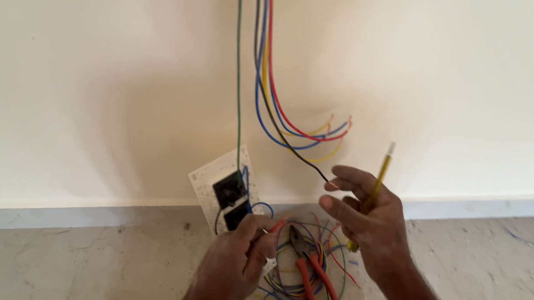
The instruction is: The person installs wires into an electrical switch plate. Using pliers, they strip wires and then use a screwdriver to secure them into the terminals on the back of the plate while it is positioned near the floor.
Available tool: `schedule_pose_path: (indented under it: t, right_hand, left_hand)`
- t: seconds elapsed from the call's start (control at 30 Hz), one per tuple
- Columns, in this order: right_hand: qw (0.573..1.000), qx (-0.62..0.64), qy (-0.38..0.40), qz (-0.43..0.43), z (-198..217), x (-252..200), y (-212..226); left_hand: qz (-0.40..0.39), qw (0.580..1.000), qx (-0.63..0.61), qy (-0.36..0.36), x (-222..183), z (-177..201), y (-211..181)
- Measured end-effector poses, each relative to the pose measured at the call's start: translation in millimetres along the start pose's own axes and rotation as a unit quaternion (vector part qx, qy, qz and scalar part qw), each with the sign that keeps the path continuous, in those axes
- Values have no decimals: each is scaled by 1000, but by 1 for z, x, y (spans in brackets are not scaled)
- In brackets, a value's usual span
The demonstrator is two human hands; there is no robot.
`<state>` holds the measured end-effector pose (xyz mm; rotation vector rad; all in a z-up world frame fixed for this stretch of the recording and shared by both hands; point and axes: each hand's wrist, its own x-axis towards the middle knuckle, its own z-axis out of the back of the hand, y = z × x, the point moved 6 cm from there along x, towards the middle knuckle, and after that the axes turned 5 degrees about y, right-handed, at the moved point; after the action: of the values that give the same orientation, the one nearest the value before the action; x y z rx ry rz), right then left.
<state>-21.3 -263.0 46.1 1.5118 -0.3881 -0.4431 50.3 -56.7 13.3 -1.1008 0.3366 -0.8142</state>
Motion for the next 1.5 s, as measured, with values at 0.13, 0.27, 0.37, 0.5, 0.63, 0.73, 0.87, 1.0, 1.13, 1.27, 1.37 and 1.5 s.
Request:
schedule_pose_path:
  t: [0.13, 0.27, 0.37, 0.5, 0.63, 0.73, 0.87, 1.0, 1.13, 1.27, 1.37, 1.5]
  right_hand:
    - [991, 133, 13, 21, -8, 5, -22]
    - [986, 163, 22, 10, -7, 15, -28]
    - [980, 198, 15, 16, -5, 23, -25]
    - [987, 159, -2, 4, -7, 30, -18]
    - [988, 150, -4, 28, -6, 31, -8]
    - [987, 153, -1, 41, -9, 30, -2]
    - [983, 163, 0, 86, -13, 27, 4]
    - [986, 102, -13, 134, -14, 22, 10]
    - [992, 18, -22, 124, -15, 21, 10]
    - [996, -31, -40, 79, -18, 17, 12]
    - [985, -80, -47, 146, -23, 9, 28]
    - [973, -141, -85, 163, -25, 4, 40]
  left_hand:
    - [-9, 999, -38, -13, 9, -5, 4]
    - [13, 995, -97, -33, 17, -11, 9]
    - [89, 973, -204, -52, 27, -24, 19]
    - [125, 952, -259, -106, 36, -40, 30]
    - [207, 941, -254, -89, 34, -57, 45]
    - [173, 957, -225, -64, 35, -60, 50]
    - [165, 948, -262, -74, 34, -64, 59]
    - [165, 953, -239, -82, 36, -61, 56]
    - [195, 953, -228, -47, 35, -53, 47]
    - [189, 960, -206, -30, 32, -48, 37]
    - [184, 959, -212, -32, 30, -46, 33]
    - [191, 961, -199, -28, 26, -42, 30]
